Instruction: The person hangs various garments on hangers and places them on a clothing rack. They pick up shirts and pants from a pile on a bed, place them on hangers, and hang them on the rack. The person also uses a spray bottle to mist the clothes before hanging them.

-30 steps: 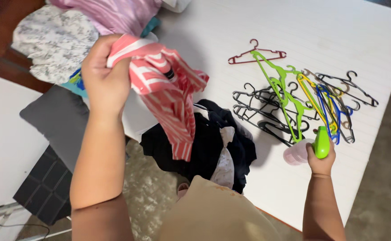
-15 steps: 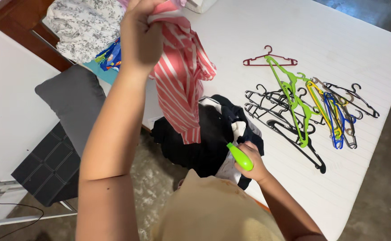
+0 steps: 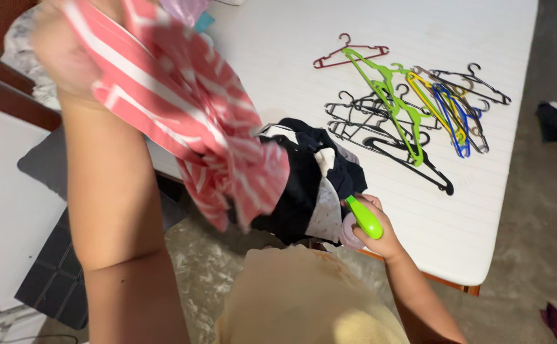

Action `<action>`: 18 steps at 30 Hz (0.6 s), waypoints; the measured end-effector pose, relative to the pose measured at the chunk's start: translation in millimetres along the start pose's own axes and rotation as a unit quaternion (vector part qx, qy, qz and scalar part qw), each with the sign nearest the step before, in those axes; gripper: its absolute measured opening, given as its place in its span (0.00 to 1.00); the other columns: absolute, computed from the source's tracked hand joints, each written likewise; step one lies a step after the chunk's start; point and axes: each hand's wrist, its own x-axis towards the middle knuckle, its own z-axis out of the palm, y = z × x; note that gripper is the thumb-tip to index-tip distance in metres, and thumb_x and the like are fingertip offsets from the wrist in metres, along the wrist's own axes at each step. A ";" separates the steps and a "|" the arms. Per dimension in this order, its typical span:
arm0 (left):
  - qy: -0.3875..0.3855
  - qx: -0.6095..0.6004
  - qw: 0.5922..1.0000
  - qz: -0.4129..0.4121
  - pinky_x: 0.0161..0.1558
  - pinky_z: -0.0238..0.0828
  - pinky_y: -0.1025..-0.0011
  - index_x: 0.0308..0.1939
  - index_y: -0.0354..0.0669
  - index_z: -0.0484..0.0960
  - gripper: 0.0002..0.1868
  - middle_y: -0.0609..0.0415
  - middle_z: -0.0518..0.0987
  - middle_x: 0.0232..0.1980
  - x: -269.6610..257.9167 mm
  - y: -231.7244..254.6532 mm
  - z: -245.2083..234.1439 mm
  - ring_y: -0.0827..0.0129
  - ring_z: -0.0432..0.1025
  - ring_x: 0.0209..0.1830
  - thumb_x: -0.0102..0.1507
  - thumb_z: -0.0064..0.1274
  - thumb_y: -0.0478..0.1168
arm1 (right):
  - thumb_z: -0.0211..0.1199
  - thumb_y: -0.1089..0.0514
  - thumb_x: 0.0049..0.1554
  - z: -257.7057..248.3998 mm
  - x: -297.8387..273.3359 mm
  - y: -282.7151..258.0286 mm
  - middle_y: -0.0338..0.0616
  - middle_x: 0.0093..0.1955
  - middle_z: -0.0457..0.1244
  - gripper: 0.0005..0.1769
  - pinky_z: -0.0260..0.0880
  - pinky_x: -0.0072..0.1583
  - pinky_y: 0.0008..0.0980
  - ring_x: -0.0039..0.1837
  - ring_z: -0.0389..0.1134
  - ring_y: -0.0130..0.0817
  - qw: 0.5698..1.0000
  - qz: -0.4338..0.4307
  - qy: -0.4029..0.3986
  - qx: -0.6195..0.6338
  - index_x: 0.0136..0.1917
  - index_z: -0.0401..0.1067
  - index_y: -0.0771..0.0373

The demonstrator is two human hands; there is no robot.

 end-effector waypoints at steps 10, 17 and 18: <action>-0.201 0.345 0.817 -0.417 0.34 0.69 0.64 0.46 0.43 0.84 0.15 0.46 0.80 0.33 -54.2 -102.6 150.6 0.66 0.73 0.30 0.57 0.48 0.33 | 0.65 0.67 0.42 -29.3 -32.9 66.5 0.43 0.53 0.68 0.31 0.64 0.61 0.38 0.56 0.63 0.40 0.988 0.087 0.079 -0.098 0.61 0.73 0.61; -0.288 0.437 0.680 -0.514 0.39 0.76 0.61 0.49 0.51 0.85 0.18 0.46 0.85 0.34 -82.5 -175.1 147.6 0.56 0.81 0.34 0.54 0.55 0.40 | 0.67 0.62 0.56 -111.7 -101.6 164.7 0.43 0.63 0.69 0.31 0.69 0.60 0.29 0.58 0.70 0.29 0.874 0.346 0.336 -0.067 0.72 0.64 0.64; -0.315 0.443 0.664 -0.513 0.40 0.75 0.61 0.49 0.50 0.84 0.19 0.46 0.85 0.35 -85.8 -184.7 145.6 0.56 0.80 0.35 0.54 0.58 0.43 | 0.67 0.61 0.57 -116.6 -109.1 179.9 0.44 0.64 0.68 0.32 0.69 0.60 0.29 0.58 0.70 0.30 0.860 0.358 0.352 -0.089 0.73 0.63 0.65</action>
